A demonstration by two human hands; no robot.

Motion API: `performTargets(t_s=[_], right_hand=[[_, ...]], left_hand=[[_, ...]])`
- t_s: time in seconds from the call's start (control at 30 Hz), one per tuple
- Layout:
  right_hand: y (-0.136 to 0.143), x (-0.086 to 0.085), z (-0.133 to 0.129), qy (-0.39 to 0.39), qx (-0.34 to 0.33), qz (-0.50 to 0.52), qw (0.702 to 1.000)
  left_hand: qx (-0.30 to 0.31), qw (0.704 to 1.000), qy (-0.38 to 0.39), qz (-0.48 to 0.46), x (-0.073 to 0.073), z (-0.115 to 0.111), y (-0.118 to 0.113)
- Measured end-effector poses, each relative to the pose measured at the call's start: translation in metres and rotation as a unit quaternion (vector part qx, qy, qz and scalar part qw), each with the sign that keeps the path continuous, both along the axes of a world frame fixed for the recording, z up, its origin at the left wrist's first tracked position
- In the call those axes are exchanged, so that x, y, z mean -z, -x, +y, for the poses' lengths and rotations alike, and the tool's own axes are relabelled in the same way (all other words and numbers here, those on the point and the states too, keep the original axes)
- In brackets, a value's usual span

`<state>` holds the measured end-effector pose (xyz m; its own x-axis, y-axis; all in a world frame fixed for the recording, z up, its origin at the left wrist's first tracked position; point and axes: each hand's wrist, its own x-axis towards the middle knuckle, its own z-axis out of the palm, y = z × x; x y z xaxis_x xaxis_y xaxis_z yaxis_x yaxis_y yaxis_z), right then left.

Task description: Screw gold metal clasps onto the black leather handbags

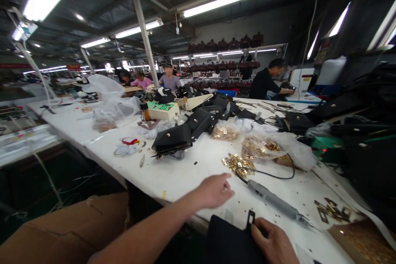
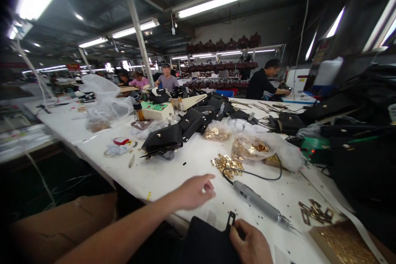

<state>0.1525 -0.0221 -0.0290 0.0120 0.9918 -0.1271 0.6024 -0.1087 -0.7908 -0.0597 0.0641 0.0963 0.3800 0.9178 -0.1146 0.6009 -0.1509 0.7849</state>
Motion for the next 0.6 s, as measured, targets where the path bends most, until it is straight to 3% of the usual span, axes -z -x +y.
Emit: performTargets(t_s=[0.1,0.2,0.27,0.3,0.33,0.4,0.53,0.6], right_hand=[[0.001,-0.003,0.000,-0.001,0.005,0.000,1.000],[0.002,-0.006,-0.001,-0.010,0.009,-0.001,1.000],[0.002,-0.008,-0.002,-0.017,0.014,0.005,1.000],[0.002,-0.009,-0.002,-0.022,0.018,0.009,1.000],[0.002,-0.010,-0.002,-0.026,0.021,0.014,0.999],[0.002,-0.009,-0.001,-0.030,0.026,0.019,0.999],[0.002,-0.004,-0.001,-0.024,0.020,0.009,0.999],[0.002,0.000,-0.002,-0.024,0.011,0.001,1.000]], left_hand=[[-0.098,0.995,-0.029,-0.024,-0.080,0.062,0.054],[-0.233,0.964,-0.120,-0.052,-0.162,0.114,0.110],[-0.280,0.947,-0.149,-0.050,-0.189,0.127,0.131],[-0.288,0.944,-0.151,-0.046,-0.191,0.125,0.135],[-0.283,0.947,-0.145,-0.039,-0.184,0.119,0.133],[-0.238,0.965,-0.111,-0.018,-0.149,0.093,0.116],[-0.078,0.994,-0.075,0.000,-0.047,0.022,0.048],[0.016,0.995,-0.078,0.052,-0.004,-0.010,0.014]])
